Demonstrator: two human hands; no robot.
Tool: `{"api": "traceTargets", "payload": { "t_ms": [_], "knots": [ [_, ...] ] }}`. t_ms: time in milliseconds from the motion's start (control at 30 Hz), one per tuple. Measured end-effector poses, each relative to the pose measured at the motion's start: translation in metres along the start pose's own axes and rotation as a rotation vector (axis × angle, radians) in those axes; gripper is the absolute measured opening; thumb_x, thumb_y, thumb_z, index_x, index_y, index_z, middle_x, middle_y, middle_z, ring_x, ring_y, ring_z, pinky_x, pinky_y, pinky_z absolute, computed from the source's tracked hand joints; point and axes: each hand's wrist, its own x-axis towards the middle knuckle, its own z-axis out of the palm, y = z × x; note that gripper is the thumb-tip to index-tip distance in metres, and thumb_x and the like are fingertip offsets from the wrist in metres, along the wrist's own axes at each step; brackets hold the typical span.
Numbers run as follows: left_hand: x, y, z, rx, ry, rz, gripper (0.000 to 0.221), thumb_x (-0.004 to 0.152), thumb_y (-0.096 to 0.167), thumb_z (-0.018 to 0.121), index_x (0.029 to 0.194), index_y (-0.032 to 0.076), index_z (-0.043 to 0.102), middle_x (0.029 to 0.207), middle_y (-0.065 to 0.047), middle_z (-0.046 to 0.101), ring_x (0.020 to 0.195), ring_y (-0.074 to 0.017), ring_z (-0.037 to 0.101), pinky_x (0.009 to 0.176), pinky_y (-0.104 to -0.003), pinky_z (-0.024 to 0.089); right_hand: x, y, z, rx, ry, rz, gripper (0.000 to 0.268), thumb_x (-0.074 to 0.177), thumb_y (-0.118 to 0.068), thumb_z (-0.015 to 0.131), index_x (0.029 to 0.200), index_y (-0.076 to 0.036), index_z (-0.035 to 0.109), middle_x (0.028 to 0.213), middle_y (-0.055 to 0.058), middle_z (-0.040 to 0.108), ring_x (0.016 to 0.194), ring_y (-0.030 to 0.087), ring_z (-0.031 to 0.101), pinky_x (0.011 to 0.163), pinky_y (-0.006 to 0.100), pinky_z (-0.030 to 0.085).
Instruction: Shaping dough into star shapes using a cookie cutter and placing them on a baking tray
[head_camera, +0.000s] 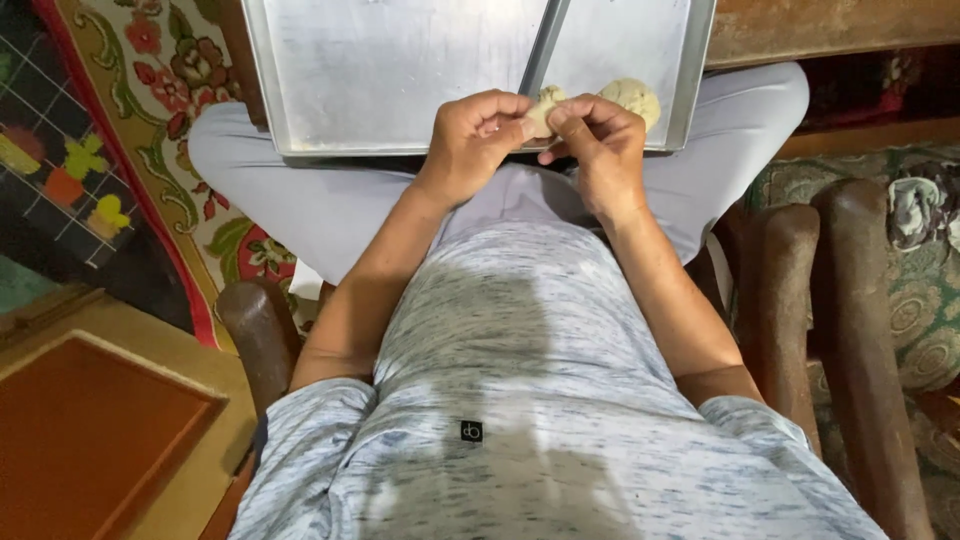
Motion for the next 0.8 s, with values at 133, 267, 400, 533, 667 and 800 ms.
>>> {"api": "traceTargets", "payload": {
  "t_ms": [133,267,400,533,667,800],
  "knots": [
    [0.006,-0.004,0.000,-0.068,0.017,0.068,0.021,0.093,-0.009,0.066,0.114,-0.010,0.065,0.104,-0.019,0.073,0.090,-0.0233,0.074,0.083,-0.028,0.065,0.006,-0.011,0.007,-0.031,0.023,-0.011,0.016,0.099,-0.003,0.068,0.112,0.007,0.069,0.100,0.015,0.073,0.077,0.018,0.070,0.067,0.025,0.065],
    [0.003,0.008,0.001,0.109,0.019,0.336,0.020,0.095,-0.012,0.067,0.112,-0.001,0.068,0.117,-0.011,0.064,0.098,-0.0183,0.068,0.090,-0.027,0.060,0.002,-0.025,0.008,0.088,-0.093,0.107,0.033,0.103,-0.018,0.059,0.128,0.004,0.062,0.107,0.018,0.071,0.090,0.021,0.071,0.064,0.026,0.062],
    [0.006,0.007,-0.004,0.202,-0.021,0.369,0.032,0.092,-0.018,0.063,0.114,0.004,0.071,0.128,-0.009,0.060,0.101,-0.0161,0.064,0.086,-0.026,0.058,0.002,-0.017,0.006,0.226,-0.083,0.152,0.022,0.101,-0.003,0.064,0.121,0.006,0.068,0.098,0.017,0.073,0.082,0.020,0.073,0.058,0.024,0.063],
    [-0.002,0.006,-0.007,-0.092,-0.023,0.072,0.033,0.101,0.004,0.060,0.134,0.003,0.059,0.113,-0.012,0.071,0.098,-0.0172,0.064,0.086,-0.031,0.056,0.005,-0.007,0.001,0.130,-0.032,0.051,0.016,0.099,0.002,0.067,0.115,0.004,0.068,0.103,0.018,0.074,0.084,0.020,0.073,0.061,0.025,0.063],
    [0.000,0.003,-0.008,-0.059,-0.010,0.069,0.022,0.094,-0.006,0.070,0.116,-0.007,0.066,0.100,-0.016,0.073,0.086,-0.0192,0.071,0.075,-0.026,0.061,0.003,-0.004,0.005,0.030,-0.026,0.046,0.012,0.097,0.005,0.069,0.110,0.004,0.069,0.094,0.014,0.074,0.081,0.019,0.074,0.062,0.024,0.064],
    [0.005,0.004,-0.009,-0.104,-0.018,0.107,0.013,0.094,-0.011,0.066,0.107,-0.011,0.068,0.089,-0.018,0.072,0.076,-0.0179,0.068,0.064,-0.023,0.054,0.005,-0.006,0.010,-0.027,-0.031,0.040,0.010,0.096,0.007,0.070,0.106,0.003,0.071,0.093,0.013,0.073,0.081,0.017,0.073,0.063,0.023,0.065]
  ]
}}
